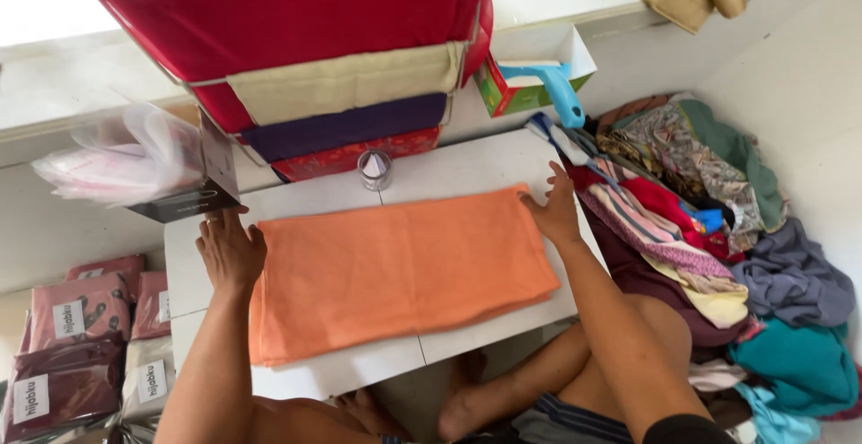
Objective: The person unfolds a peach-colored cloth on a white table, smooths it out, and uses a lint roller to clean the surface. They then fold the cloth into a smaller rectangle and continue rolling it to remove lint.
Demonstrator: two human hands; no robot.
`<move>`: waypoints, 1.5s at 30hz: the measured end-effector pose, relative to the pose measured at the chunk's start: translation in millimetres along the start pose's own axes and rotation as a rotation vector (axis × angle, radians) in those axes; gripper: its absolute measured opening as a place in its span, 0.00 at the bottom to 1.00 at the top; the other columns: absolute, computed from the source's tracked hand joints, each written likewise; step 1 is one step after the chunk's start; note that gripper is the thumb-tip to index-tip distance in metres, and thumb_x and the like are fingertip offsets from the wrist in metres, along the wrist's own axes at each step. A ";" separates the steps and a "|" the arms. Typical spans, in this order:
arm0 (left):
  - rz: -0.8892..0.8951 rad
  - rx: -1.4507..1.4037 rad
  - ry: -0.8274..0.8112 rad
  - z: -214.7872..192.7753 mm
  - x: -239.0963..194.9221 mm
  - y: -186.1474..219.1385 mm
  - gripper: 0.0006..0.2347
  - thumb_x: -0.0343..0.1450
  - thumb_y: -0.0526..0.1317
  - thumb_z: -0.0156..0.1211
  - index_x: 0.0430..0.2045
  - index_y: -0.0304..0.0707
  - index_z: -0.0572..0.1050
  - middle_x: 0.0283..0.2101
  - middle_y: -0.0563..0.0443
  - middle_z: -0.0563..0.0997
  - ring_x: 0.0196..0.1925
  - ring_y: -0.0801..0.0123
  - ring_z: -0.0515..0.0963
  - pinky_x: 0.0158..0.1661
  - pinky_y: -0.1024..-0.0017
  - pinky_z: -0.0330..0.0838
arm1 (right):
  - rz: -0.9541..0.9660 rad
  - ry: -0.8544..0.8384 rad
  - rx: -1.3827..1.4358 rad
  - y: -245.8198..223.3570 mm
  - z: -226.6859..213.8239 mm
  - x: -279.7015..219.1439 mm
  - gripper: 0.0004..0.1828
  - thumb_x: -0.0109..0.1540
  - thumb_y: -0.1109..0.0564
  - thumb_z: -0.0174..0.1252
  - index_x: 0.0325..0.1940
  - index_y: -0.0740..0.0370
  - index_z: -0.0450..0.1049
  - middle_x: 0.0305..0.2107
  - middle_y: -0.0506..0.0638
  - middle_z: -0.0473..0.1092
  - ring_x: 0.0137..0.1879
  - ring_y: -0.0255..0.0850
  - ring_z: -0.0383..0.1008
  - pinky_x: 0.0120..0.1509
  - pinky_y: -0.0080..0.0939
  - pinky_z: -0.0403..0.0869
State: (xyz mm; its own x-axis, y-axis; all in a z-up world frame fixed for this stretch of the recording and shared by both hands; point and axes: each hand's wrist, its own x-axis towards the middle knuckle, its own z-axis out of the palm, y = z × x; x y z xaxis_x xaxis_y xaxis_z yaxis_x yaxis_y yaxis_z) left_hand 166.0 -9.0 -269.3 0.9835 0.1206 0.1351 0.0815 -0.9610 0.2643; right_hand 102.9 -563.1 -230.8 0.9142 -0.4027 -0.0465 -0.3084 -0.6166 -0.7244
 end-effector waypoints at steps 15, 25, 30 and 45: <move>0.347 -0.149 -0.685 -41.8 -66.1 30.3 0.18 0.71 0.34 0.61 0.57 0.46 0.77 0.70 0.43 0.68 0.71 0.43 0.68 0.66 0.50 0.69 | 0.170 -0.378 0.355 108.6 -29.8 -119.3 0.15 0.60 0.52 0.67 0.43 0.67 0.79 0.26 0.53 0.72 0.31 0.40 0.69 0.33 0.36 0.69; 0.351 0.025 -0.674 -5.7 -58.3 21.3 0.21 0.69 0.38 0.64 0.59 0.51 0.76 0.70 0.49 0.68 0.70 0.51 0.71 0.62 0.56 0.74 | 0.067 -0.412 0.651 56.3 -59.8 -150.7 0.13 0.64 0.56 0.66 0.27 0.58 0.73 0.19 0.42 0.66 0.24 0.29 0.65 0.29 0.26 0.64; 0.352 0.049 -0.679 -0.1 -60.6 16.6 0.23 0.67 0.41 0.67 0.60 0.52 0.74 0.71 0.50 0.66 0.70 0.51 0.70 0.63 0.55 0.74 | 0.171 -0.467 0.480 63.1 -56.5 -153.6 0.06 0.59 0.59 0.69 0.39 0.60 0.80 0.26 0.46 0.76 0.30 0.33 0.72 0.37 0.32 0.70; 0.597 0.264 -0.426 -30.5 -110.6 23.0 0.29 0.74 0.59 0.48 0.71 0.56 0.58 0.79 0.51 0.52 0.80 0.59 0.52 0.74 0.50 0.50 | -0.005 -0.006 -0.212 80.4 -26.3 -149.4 0.44 0.58 0.43 0.68 0.74 0.57 0.60 0.51 0.61 0.72 0.56 0.59 0.76 0.59 0.59 0.74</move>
State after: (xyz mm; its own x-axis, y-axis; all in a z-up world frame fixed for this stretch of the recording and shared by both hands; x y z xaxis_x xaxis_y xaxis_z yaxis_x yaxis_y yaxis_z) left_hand 54.2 -36.8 -249.0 0.8458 -0.4907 -0.2096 -0.4982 -0.8669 0.0193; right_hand -65.5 -570.3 -263.9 0.9172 -0.3955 -0.0474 -0.3515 -0.7476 -0.5635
